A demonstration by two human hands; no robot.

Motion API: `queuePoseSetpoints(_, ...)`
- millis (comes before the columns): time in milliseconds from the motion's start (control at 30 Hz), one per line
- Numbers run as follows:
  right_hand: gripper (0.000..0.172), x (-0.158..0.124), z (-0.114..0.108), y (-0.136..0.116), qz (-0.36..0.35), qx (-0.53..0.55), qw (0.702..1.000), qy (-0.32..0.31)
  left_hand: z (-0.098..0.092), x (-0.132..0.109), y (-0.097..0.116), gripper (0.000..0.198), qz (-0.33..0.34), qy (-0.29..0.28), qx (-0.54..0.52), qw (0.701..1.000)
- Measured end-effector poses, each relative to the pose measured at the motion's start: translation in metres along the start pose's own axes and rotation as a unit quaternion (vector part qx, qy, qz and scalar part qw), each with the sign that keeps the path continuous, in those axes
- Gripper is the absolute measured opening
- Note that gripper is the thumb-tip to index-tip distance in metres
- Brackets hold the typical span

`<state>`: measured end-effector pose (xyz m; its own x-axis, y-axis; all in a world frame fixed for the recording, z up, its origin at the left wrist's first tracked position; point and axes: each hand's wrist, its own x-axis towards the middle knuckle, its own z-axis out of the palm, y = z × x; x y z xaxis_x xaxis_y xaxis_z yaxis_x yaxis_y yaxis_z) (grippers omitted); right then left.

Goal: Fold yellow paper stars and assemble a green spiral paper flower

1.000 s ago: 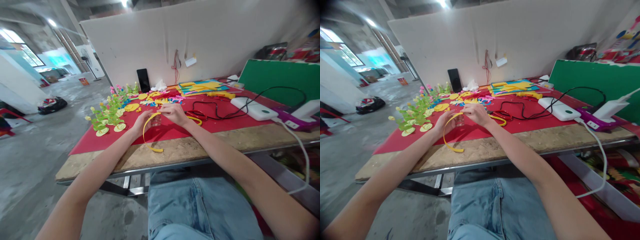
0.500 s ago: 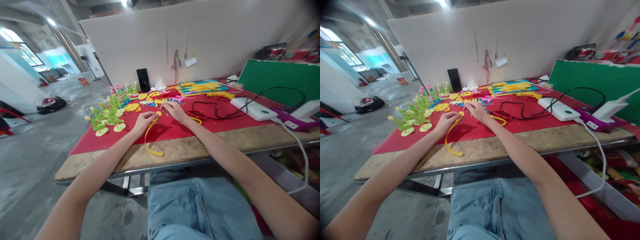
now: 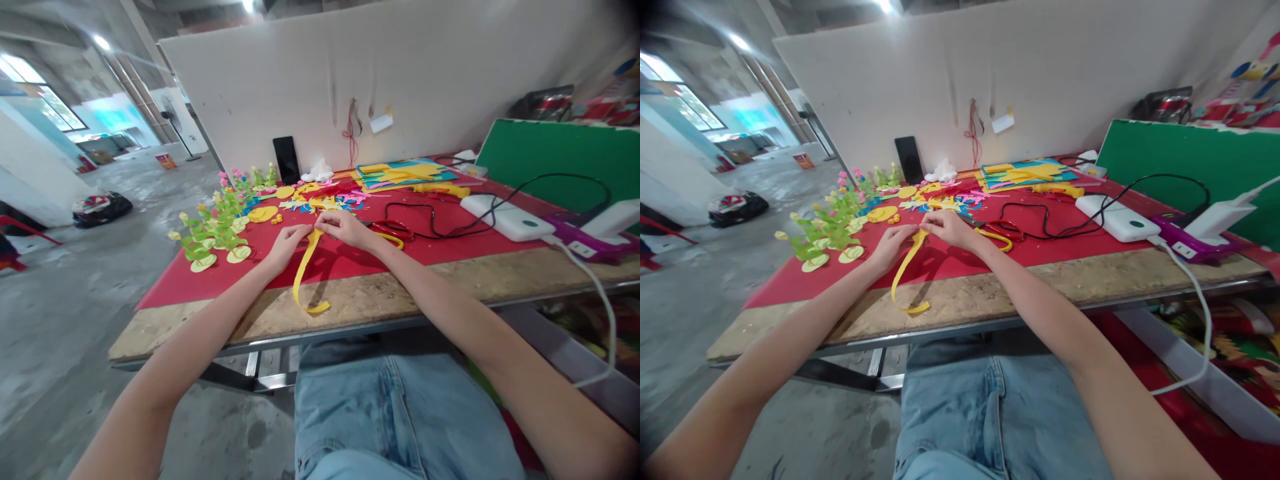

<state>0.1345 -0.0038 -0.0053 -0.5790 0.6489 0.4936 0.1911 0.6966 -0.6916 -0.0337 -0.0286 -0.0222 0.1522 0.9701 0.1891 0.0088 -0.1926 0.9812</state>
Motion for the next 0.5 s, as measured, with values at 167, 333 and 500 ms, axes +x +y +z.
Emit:
queuePoseSetpoints(167, 0.030, -0.0018, -0.0014, -0.0024, 0.013, 0.014, 1.000, -0.007, -0.0005, -0.0018, 0.0055, 0.025, 0.029, -0.042, 0.065, 0.997)
queuePoseSetpoints(333, 0.027, -0.0021, -0.0007, -0.0042, 0.046, 0.058, 0.997, 0.011, -0.0016, 0.0005, 0.0069, 0.029, 0.046, -0.011, 0.082, 0.996)
queuePoseSetpoints(500, 0.019, -0.0011, 0.0007, -0.0031, 0.052, 0.085, 0.995, 0.027, -0.0028, 0.0028, 0.0055, 0.035, 0.045, 0.018, 0.109, 0.993)
